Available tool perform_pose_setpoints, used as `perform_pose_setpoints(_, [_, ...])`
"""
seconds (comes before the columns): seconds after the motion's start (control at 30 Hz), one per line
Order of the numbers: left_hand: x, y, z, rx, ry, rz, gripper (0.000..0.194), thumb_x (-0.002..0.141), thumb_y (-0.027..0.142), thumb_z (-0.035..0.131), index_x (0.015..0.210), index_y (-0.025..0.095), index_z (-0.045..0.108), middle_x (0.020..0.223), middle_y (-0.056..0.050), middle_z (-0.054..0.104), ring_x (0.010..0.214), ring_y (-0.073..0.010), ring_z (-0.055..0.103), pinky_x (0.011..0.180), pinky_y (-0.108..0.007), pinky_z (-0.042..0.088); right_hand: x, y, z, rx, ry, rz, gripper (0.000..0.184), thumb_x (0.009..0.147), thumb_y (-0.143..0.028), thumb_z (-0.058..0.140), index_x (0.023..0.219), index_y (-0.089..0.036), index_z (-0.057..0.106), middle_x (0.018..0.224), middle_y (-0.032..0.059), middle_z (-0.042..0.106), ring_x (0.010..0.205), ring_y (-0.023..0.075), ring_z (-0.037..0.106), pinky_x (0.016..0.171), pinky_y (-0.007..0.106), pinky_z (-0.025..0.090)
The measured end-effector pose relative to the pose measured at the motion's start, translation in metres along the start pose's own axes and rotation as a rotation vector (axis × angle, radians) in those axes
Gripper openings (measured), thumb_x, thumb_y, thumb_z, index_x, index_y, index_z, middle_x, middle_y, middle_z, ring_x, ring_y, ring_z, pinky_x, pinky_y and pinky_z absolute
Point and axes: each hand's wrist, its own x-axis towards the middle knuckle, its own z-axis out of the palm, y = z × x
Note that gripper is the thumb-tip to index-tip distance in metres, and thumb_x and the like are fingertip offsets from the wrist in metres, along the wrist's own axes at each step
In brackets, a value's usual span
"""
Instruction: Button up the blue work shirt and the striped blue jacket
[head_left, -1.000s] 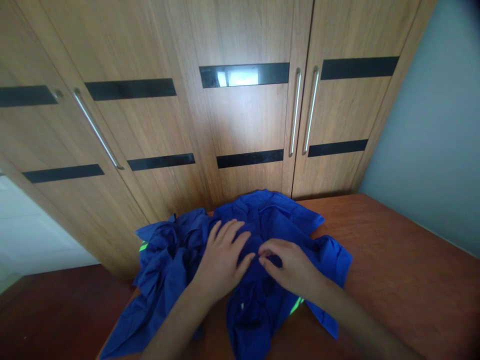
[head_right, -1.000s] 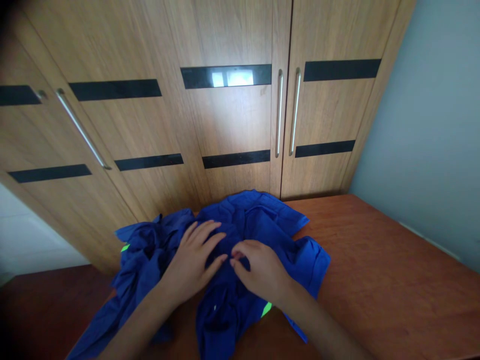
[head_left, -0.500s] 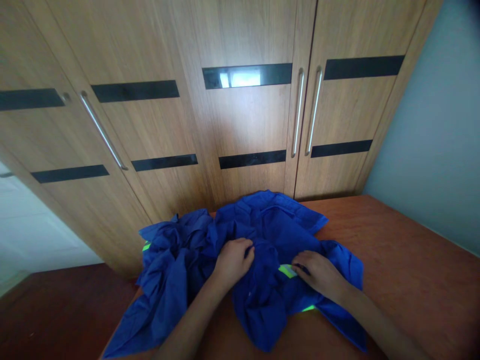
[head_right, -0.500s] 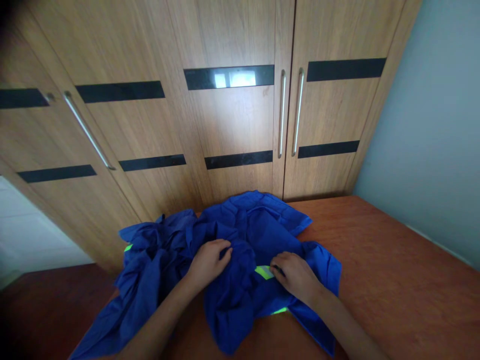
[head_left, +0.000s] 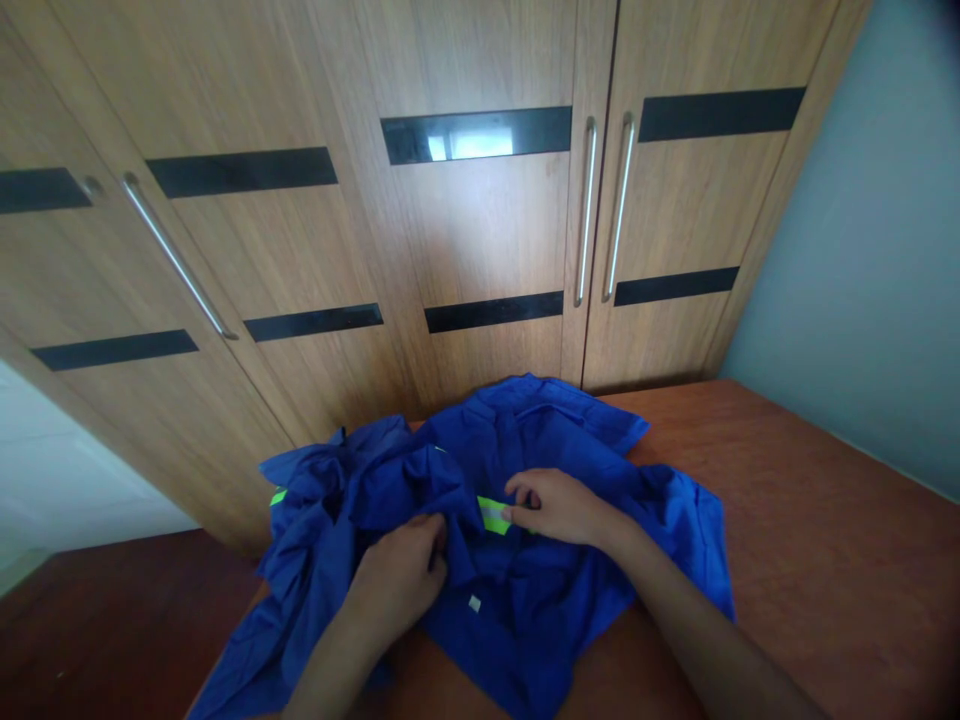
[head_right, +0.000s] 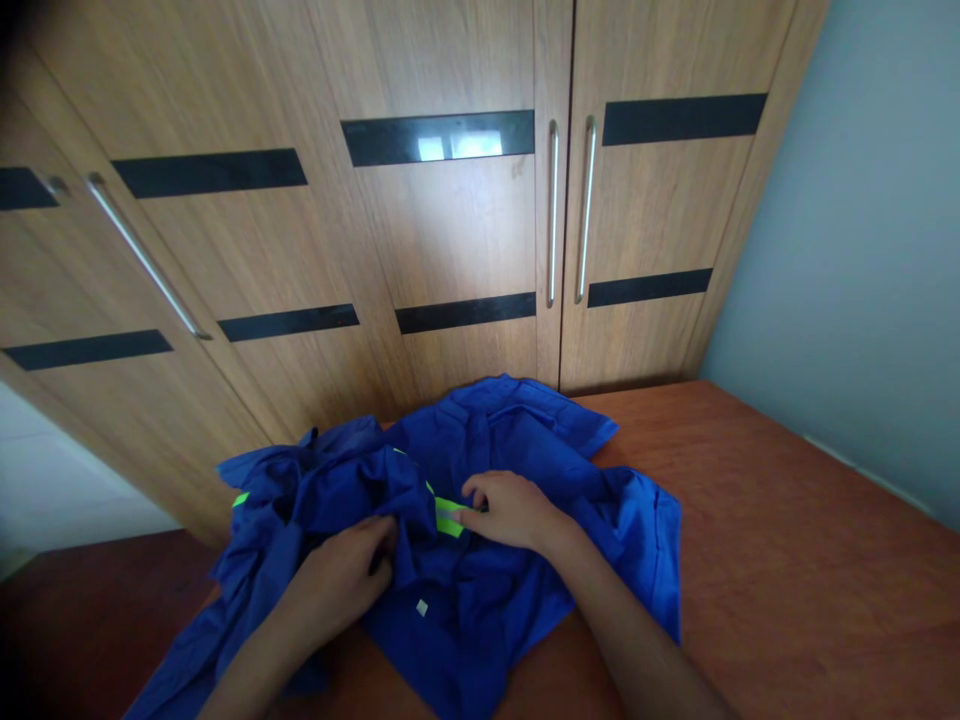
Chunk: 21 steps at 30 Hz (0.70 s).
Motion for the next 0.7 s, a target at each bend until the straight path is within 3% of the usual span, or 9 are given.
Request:
perform_pose_setpoints(0.1, [-0.004,0.022,-0.014,0.125,0.268,-0.013,0.016,0.081,0.016,0.042,0.088,0.021,0.055,0.089,-0.005,0.061,0.08,-0.0217,0.06,0.072,-0.033,0.044,0.013,0.003,0.021,0.078,0.035,0.042,0.02,0.077,-0.031,0.066,0.094,-0.022,0.07,0.08,0.0018,0.069,0.07,0.0145,0.062,0.061,0.022,0.043])
perform_pose_setpoints(0.17, [-0.005,0.037,-0.019,0.094,0.36,0.151,0.019,0.084,0.02,0.043,0.097,0.021,0.057,0.1,-0.007,0.062,0.094,-0.0237,0.058,0.086,-0.038,0.042,0.014,0.01,0.03,0.134,0.094,0.064,0.017,0.077,-0.029,0.065,0.092,-0.021,0.07,0.077,0.0016,0.069,0.068,0.0142,0.062,0.064,0.023,0.044])
perform_pose_setpoints(0.27, [0.002,0.051,-0.009,-0.018,0.158,0.429,0.018,0.08,0.024,0.055,0.097,0.024,0.061,0.105,-0.006,0.064,0.103,-0.0247,0.056,0.095,-0.039,0.039,0.011,0.019,0.036,0.238,0.131,0.054,0.014,0.081,-0.025,0.06,0.089,-0.019,0.07,0.075,0.0018,0.068,0.067,0.0141,0.062,0.063,0.024,0.045])
perform_pose_setpoints(0.33, [0.013,0.05,0.005,-0.112,-0.008,0.451,0.017,0.077,0.023,0.059,0.093,0.024,0.064,0.098,-0.005,0.067,0.096,-0.0239,0.06,0.09,-0.036,0.042,0.008,0.022,0.036,0.281,0.144,0.048,0.014,0.082,-0.022,0.058,0.087,-0.018,0.07,0.075,0.0018,0.067,0.066,0.0136,0.061,0.062,0.023,0.045])
perform_pose_setpoints(0.4, [0.026,0.043,0.02,-0.294,-0.097,0.397,0.016,0.079,0.021,0.057,0.091,0.022,0.067,0.092,-0.004,0.07,0.089,-0.0217,0.063,0.084,-0.032,0.045,0.007,0.021,0.032,0.285,0.205,0.064,0.013,0.082,-0.019,0.057,0.085,-0.018,0.069,0.076,0.0022,0.066,0.066,0.0131,0.061,0.062,0.023,0.045])
perform_pose_setpoints(0.5, [0.041,0.029,0.034,-0.674,-0.14,0.313,0.02,0.085,0.029,0.053,0.089,0.02,0.07,0.09,-0.003,0.071,0.086,-0.0197,0.063,0.08,-0.028,0.046,0.004,0.013,0.023,0.294,0.352,0.065,0.011,0.083,-0.018,0.055,0.085,-0.017,0.066,0.079,0.0024,0.064,0.068,0.0126,0.059,0.064,0.023,0.045])
perform_pose_setpoints(0.7, [0.042,0.013,0.041,-1.201,-0.202,0.011,0.036,0.081,0.047,0.059,0.077,0.013,0.069,0.071,-0.002,0.066,0.064,-0.0152,0.057,0.063,-0.025,0.044,-0.012,-0.014,0.009,0.326,0.467,-0.053,0.018,0.088,-0.028,0.052,0.074,-0.019,0.059,0.069,0.0004,0.057,0.065,0.013,0.054,0.062,0.024,0.043])
